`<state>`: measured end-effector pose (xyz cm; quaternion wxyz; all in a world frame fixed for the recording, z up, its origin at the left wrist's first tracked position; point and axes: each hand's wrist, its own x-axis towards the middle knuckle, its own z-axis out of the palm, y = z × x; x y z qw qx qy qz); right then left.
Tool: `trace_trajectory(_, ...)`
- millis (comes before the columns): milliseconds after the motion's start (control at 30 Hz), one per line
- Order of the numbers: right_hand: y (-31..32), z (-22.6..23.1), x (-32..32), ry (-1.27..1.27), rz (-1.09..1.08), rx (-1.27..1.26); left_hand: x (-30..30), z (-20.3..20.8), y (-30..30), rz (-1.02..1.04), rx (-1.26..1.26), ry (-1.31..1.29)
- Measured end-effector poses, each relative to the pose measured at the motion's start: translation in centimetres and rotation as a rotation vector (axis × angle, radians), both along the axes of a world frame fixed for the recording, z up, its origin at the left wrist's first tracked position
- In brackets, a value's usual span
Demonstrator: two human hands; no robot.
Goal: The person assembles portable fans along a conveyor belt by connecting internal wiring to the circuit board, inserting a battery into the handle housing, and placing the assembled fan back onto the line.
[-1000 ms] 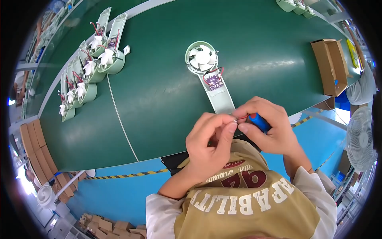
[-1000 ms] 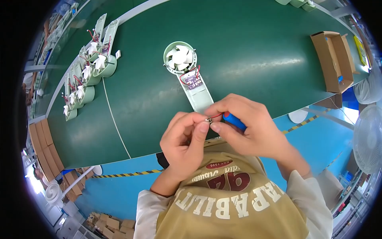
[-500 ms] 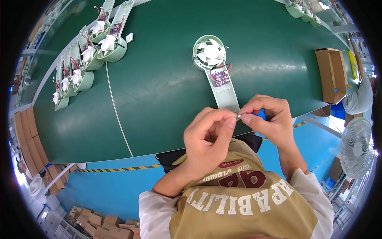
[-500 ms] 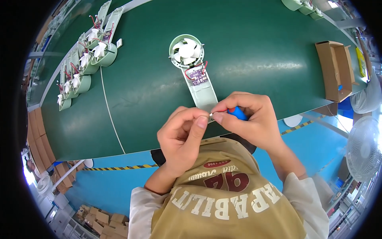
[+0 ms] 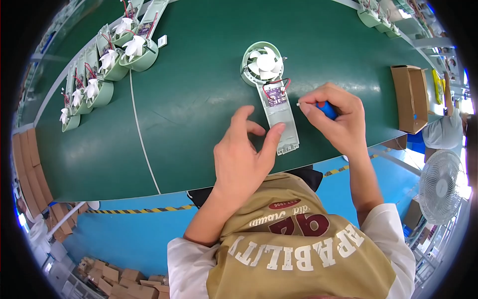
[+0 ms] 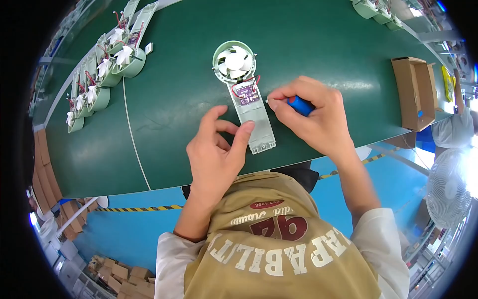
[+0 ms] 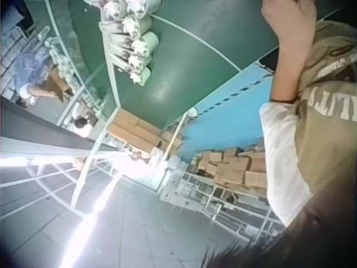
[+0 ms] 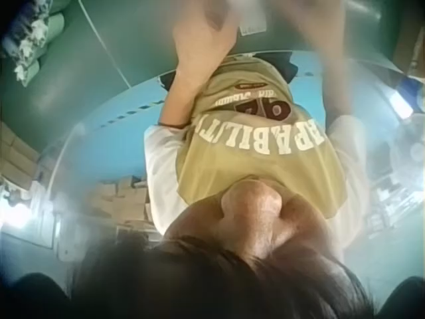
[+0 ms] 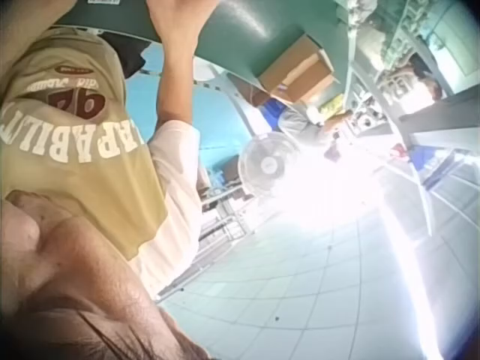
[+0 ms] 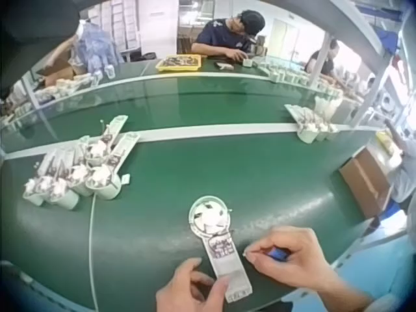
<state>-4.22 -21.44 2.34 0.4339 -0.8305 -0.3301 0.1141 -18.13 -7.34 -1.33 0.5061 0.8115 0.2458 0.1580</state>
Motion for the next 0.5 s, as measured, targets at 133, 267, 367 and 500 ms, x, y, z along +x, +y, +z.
trace_trajectory(133, 1.2, -0.4, 1.2, -0.139, 0.173, 0.045, 0.2, 0.0, -0.4, -0.087, -0.103, 0.084)
trace_trajectory(267, 1.9, -1.0, 1.8, -0.198, 0.251, 0.040, 0.4, 0.2, -0.3, -0.077, -0.062, 0.049)
trace_trajectory(367, 2.1, -1.2, 2.0, -0.336, 0.278, 0.004, 0.5, 0.0, -0.4, -0.078, -0.036, 0.025)
trace_trajectory(500, 2.1, -1.1, 2.4, -0.486, 0.348, -0.002, 0.5, -0.5, -0.5, -0.060, 0.009, 0.013)
